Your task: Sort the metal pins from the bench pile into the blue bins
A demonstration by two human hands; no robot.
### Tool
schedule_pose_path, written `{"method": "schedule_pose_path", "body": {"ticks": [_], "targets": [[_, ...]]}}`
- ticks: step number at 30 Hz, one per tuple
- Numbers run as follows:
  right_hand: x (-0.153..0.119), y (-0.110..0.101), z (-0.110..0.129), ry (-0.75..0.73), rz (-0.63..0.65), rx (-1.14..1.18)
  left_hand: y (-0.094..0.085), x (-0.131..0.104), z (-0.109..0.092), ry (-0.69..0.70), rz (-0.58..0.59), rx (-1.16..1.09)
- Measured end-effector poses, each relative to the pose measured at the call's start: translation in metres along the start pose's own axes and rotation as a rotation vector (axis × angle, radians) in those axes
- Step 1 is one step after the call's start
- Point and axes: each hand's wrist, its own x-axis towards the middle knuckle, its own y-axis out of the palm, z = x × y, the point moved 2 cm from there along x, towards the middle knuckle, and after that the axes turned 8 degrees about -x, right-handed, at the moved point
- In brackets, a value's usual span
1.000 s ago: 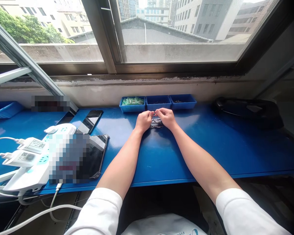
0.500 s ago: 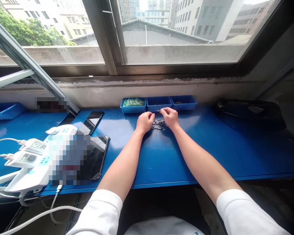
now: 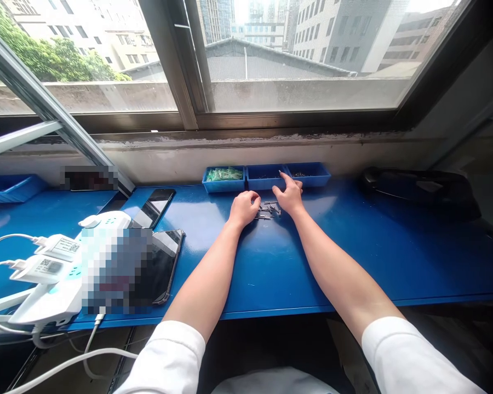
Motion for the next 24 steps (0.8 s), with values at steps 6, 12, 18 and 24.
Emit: {"method": "schedule_pose_path", "body": {"ticks": [6,12,18,24], "targets": [[-0.001,0.004,-0.003,0.008,0.09,-0.121,0.0,0.0,0.001,0.004,-0.006,-0.01],[-0.012,0.002,0.011,-0.134,-0.017,-0.082,0.001,0.001,0.003,0.004,-0.013,0.001],[-0.027,0.012,0.024,-0.285,0.299,-0.198,0.002,0.001,0.004,-0.032,0.024,0.045],[-0.029,0.016,0.024,-0.311,0.404,-0.219,0.004,0.001,0.005,-0.022,0.062,0.077]]}}
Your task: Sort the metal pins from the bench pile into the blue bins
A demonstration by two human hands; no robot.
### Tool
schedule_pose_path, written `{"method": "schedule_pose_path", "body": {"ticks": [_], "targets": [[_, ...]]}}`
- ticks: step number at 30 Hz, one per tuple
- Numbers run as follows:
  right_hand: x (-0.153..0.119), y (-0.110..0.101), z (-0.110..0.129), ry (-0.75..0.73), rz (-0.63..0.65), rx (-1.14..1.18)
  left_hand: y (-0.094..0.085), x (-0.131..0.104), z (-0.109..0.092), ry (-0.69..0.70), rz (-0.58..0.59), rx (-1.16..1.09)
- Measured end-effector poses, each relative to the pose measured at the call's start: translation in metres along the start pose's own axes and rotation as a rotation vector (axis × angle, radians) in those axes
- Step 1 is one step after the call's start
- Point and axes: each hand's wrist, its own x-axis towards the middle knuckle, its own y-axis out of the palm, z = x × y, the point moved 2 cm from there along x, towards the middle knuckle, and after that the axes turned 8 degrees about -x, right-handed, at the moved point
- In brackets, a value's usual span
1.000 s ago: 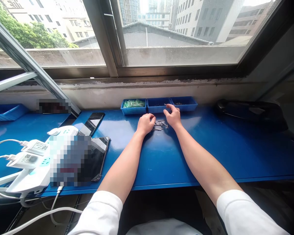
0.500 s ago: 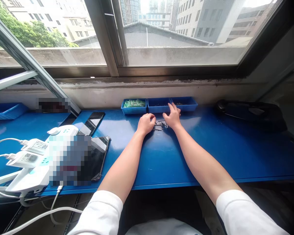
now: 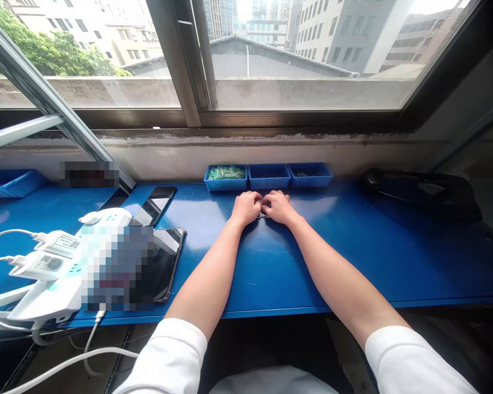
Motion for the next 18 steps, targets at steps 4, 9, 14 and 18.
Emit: {"method": "schedule_pose_path", "body": {"ticks": [4,9,14,18], "targets": [[0.0009,0.0007,-0.0014,-0.021,-0.012,0.018,0.0003,0.0004,0.0002,0.015,-0.007,-0.025],[0.0026,-0.0028,-0.0043,0.036,-0.113,0.1,-0.0027,-0.0002,-0.0027,0.039,-0.021,-0.085],[0.0042,-0.0071,-0.0045,0.07,-0.226,0.119,-0.0054,-0.0012,-0.0048,0.087,-0.078,-0.158],[0.004,-0.0086,-0.0028,0.062,-0.28,0.079,-0.0053,-0.0004,-0.0045,0.115,-0.093,-0.193]]}}
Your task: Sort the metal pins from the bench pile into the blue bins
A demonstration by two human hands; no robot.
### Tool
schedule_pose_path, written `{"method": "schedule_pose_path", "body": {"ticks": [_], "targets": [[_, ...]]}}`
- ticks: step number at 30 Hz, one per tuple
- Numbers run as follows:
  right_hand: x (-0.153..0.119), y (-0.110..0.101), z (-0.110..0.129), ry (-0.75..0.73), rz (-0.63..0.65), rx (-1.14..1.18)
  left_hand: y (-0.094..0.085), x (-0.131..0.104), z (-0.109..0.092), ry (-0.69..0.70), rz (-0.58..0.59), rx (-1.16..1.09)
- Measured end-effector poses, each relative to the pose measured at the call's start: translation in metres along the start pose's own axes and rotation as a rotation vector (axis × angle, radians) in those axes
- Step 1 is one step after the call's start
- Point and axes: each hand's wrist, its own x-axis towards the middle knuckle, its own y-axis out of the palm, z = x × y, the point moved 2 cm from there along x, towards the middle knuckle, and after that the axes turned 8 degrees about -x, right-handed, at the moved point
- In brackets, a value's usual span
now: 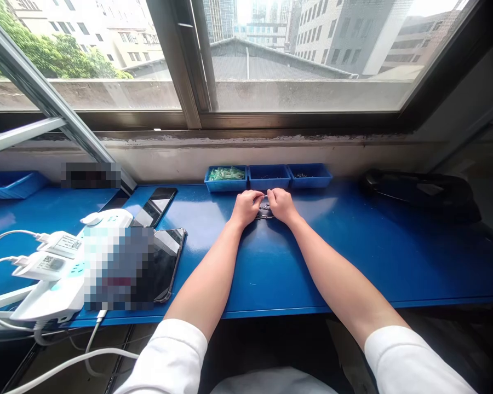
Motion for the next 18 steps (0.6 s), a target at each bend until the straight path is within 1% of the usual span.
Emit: {"method": "schedule_pose_path", "body": {"ticks": [4,7,9,12,18], "targets": [[-0.0003,-0.0027,0.0002,-0.014,-0.056,0.016,-0.0004,0.0,0.0008,-0.019,-0.007,-0.038],[-0.0003,-0.0036,-0.0011,-0.001,-0.073,0.087,-0.0009,-0.0007,-0.0001,-0.031,0.02,-0.03],[-0.0006,-0.0029,-0.0018,0.007,-0.067,0.144,-0.0012,-0.0009,-0.0012,-0.025,0.037,-0.006],[-0.0015,-0.0011,-0.0017,-0.006,-0.042,0.194,-0.0016,-0.0007,-0.0018,-0.057,0.056,0.05],[-0.0015,0.0,-0.0009,-0.023,-0.03,0.198,-0.0014,0.0007,-0.0027,-0.095,0.083,0.18]]}}
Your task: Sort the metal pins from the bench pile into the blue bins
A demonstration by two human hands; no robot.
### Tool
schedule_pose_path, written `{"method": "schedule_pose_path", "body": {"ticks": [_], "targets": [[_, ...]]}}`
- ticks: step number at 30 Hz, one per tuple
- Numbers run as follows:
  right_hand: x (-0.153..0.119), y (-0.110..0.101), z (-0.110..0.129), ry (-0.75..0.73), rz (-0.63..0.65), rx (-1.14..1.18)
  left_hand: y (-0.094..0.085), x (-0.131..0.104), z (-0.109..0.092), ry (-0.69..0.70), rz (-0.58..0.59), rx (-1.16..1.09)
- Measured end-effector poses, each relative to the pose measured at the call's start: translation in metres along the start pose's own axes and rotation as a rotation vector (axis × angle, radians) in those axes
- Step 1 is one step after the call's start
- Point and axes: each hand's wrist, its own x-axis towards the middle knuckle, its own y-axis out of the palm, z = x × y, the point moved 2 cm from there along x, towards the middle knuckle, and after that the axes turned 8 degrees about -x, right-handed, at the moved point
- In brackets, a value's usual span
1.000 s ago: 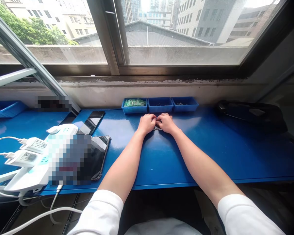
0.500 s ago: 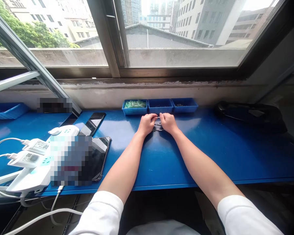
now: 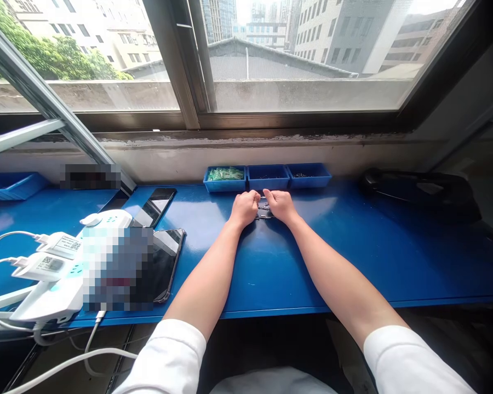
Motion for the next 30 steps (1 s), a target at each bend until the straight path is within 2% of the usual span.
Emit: {"method": "schedule_pose_path", "body": {"ticks": [6,12,15,19,25,27,30], "targets": [[-0.001,-0.001,0.001,0.046,0.02,0.096,0.0,0.001,0.001,-0.008,-0.03,0.033],[-0.001,-0.008,0.008,0.13,0.048,0.538,-0.002,0.002,0.003,-0.026,-0.077,-0.041],[0.0,-0.012,0.011,0.137,0.069,0.652,-0.002,0.002,0.004,-0.037,-0.095,-0.108],[0.0,-0.013,0.01,0.147,0.056,0.676,-0.002,0.001,0.004,-0.02,-0.109,-0.178],[0.001,-0.009,0.005,0.148,0.105,0.668,0.0,0.002,0.006,-0.075,-0.115,-0.134],[0.004,-0.011,0.001,0.148,0.051,0.598,-0.001,0.003,0.007,-0.092,-0.137,-0.119],[0.011,-0.019,-0.011,0.171,-0.118,0.332,-0.002,0.003,0.009,-0.15,-0.196,-0.093]]}}
